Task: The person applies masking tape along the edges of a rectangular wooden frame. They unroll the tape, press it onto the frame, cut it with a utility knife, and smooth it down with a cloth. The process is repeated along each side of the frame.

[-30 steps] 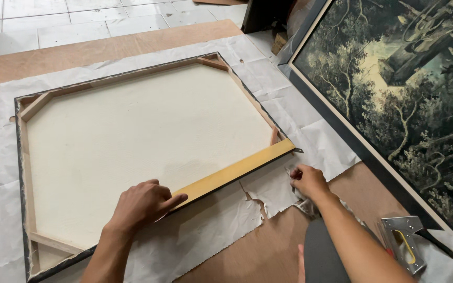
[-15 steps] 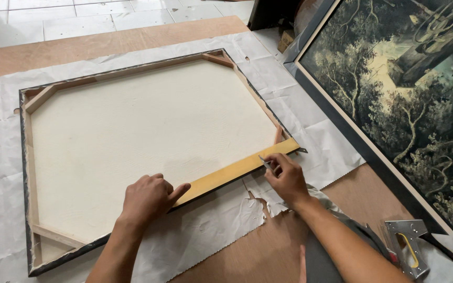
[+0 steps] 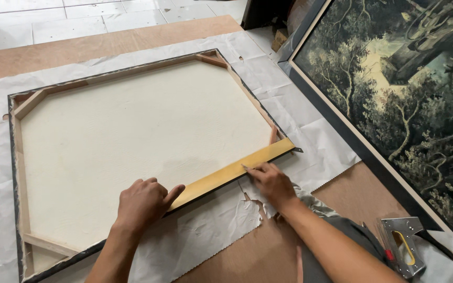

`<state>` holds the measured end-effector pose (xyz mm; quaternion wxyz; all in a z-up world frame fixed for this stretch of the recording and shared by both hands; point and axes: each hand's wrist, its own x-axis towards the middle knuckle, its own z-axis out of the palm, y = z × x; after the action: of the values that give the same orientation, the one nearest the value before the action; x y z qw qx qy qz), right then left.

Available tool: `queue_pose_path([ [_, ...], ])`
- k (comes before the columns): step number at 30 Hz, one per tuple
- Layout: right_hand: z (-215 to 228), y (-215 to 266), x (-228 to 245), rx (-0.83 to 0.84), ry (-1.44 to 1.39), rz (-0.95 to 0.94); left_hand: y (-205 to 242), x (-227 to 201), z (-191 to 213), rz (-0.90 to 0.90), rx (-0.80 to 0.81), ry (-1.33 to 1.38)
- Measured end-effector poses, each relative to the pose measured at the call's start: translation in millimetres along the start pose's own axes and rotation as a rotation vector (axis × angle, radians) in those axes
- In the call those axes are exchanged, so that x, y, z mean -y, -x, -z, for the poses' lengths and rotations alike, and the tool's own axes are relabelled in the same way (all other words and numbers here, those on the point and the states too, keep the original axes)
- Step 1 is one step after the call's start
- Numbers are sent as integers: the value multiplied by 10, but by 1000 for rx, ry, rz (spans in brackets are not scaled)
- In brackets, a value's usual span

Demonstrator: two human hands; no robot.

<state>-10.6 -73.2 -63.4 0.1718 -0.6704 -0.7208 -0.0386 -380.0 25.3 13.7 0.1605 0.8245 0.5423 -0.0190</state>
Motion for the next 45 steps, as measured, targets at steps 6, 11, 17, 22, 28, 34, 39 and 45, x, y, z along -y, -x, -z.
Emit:
queue_pose_path([
  [6,-174,-8,-700,-20,22,-364,-42,33,-67,41,93,-84],
  [11,-206,51,-139,44,-90,-212,-30,10,-38,57,109,-98],
  [17,-41,5,-527,142,84,-224,-11,-6,10,78,141,-77],
  [22,4,-86,-767,-185,-127,-429,-30,-9,-21,72,132,-99],
  [28,-174,20,-468,187,121,-234,-25,-30,55,97,177,-80],
  [34,-55,-189,-737,254,100,-446,-10,-63,56,121,208,-91],
  [39,-203,44,-524,312,87,-413,-30,-33,-3,118,191,-97],
  [45,-122,-449,-870,388,193,-516,-4,-58,109,137,222,-103],
])
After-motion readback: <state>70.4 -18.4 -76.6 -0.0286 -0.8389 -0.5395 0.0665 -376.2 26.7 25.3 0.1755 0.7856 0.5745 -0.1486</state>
